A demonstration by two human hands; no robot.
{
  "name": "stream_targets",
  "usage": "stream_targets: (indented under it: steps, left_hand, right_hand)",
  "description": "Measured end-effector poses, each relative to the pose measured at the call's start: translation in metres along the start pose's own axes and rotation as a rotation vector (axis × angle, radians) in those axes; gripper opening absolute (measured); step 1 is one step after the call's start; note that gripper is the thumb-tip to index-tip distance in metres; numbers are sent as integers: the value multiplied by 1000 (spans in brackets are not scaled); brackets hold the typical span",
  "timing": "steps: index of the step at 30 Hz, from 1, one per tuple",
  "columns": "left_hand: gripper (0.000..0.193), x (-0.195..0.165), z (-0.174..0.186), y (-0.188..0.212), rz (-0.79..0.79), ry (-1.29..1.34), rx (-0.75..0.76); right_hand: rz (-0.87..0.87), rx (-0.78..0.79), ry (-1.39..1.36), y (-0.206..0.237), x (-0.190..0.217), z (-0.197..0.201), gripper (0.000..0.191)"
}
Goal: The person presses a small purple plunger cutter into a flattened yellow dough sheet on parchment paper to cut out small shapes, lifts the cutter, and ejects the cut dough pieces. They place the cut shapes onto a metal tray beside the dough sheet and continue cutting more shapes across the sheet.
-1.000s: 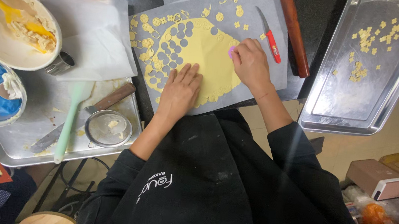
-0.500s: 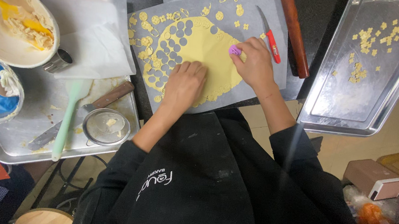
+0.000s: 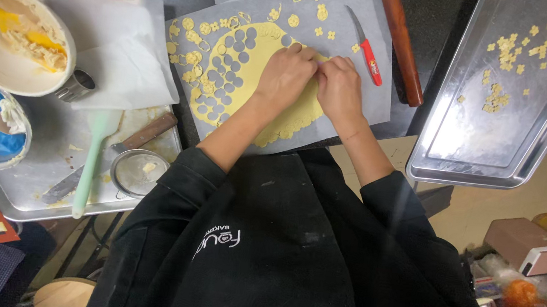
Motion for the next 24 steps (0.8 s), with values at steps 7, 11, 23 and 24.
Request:
stream_targets:
  steps: [7,11,23,24]
  left_hand:
    - [9,2,-9,-23,35,-10,98]
    - [7,-2,-11,-26,63,34,63]
    - [8,-9,-5,-15,55,-32,10]
    - [8,-11,-4,-8,39,-56,4]
  right_hand:
    - [-36,45,10,-10,-11,0,5]
    - [-31,9,-3,-16,-14,3,5]
    - [-25,28,7,-8,-8,7,6]
    - [-26,44,22,-5,-5,7,5]
Point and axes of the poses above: each hand's wrist, its own y-axis away from the middle knuckle, its own z-axis out of the back of the hand, x = y × z, the point moved 3 cm from there along -y, towards the middle knuckle, and after that the axes turned 10 degrees about z, right-handed, at the moved point
